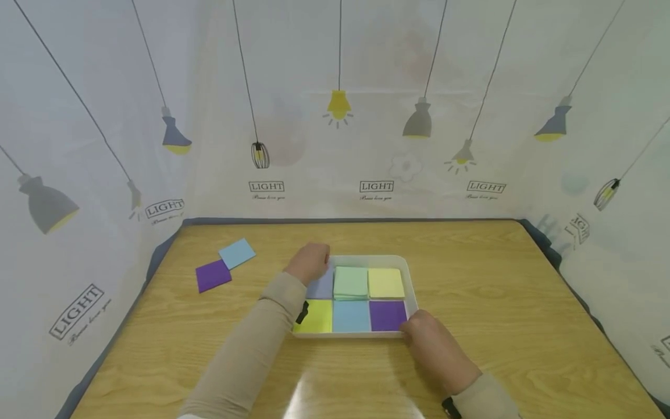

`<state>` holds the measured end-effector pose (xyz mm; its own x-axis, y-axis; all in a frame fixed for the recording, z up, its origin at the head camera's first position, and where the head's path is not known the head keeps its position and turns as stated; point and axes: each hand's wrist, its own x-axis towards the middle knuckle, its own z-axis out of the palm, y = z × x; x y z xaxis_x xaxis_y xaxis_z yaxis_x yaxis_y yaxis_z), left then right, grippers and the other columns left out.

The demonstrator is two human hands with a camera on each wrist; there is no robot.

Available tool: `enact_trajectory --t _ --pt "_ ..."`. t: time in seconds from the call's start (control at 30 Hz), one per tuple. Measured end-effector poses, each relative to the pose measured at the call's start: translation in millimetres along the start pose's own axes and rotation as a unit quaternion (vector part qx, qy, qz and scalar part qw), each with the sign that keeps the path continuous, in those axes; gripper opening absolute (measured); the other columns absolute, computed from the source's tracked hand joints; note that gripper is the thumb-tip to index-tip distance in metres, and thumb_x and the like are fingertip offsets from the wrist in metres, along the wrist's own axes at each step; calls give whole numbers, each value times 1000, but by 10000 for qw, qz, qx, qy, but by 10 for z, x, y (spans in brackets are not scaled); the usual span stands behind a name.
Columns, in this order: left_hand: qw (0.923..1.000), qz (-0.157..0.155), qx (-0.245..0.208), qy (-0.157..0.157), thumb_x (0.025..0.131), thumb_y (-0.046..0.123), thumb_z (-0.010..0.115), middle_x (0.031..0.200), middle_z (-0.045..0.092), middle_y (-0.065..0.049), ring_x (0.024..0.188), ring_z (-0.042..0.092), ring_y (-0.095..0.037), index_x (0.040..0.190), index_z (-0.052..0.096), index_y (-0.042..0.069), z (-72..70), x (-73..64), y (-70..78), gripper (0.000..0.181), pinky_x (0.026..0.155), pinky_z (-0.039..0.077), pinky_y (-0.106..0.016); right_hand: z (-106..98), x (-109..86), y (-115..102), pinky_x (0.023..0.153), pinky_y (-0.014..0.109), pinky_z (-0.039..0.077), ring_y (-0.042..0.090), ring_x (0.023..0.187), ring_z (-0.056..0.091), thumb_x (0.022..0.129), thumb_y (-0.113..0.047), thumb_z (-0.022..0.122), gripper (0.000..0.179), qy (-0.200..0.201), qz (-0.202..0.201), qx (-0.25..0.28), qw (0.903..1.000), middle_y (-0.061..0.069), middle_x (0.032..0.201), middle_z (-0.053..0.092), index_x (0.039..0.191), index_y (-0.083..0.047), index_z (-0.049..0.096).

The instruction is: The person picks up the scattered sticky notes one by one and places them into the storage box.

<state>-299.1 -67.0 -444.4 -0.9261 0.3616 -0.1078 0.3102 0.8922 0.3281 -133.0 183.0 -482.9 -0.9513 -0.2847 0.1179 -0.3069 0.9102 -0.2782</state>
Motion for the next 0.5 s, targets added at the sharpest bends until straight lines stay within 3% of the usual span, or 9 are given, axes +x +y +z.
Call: enact_trajectory --t 0.3,0.5 --pt "9997 -180 -106 99 98 3 58 85 66 -9 75 56 -20 89 63 4 141 38 -40 11 72 53 -35 -7 -29 -9 62 30 47 9 66 46 91 0 67 23 -108 134 112 9998 -1 70 52 70 -10 69" --pt "9995 -264 -149 70 99 3 56 93 69 -10 79 58 -19 95 67 3 159 39 -42 11 77 55 -35 -30 -26 -18 61 30 48 10 67 48 90 -1 68 21 -127 152 136 9997 0 71 53 71 -9 69"
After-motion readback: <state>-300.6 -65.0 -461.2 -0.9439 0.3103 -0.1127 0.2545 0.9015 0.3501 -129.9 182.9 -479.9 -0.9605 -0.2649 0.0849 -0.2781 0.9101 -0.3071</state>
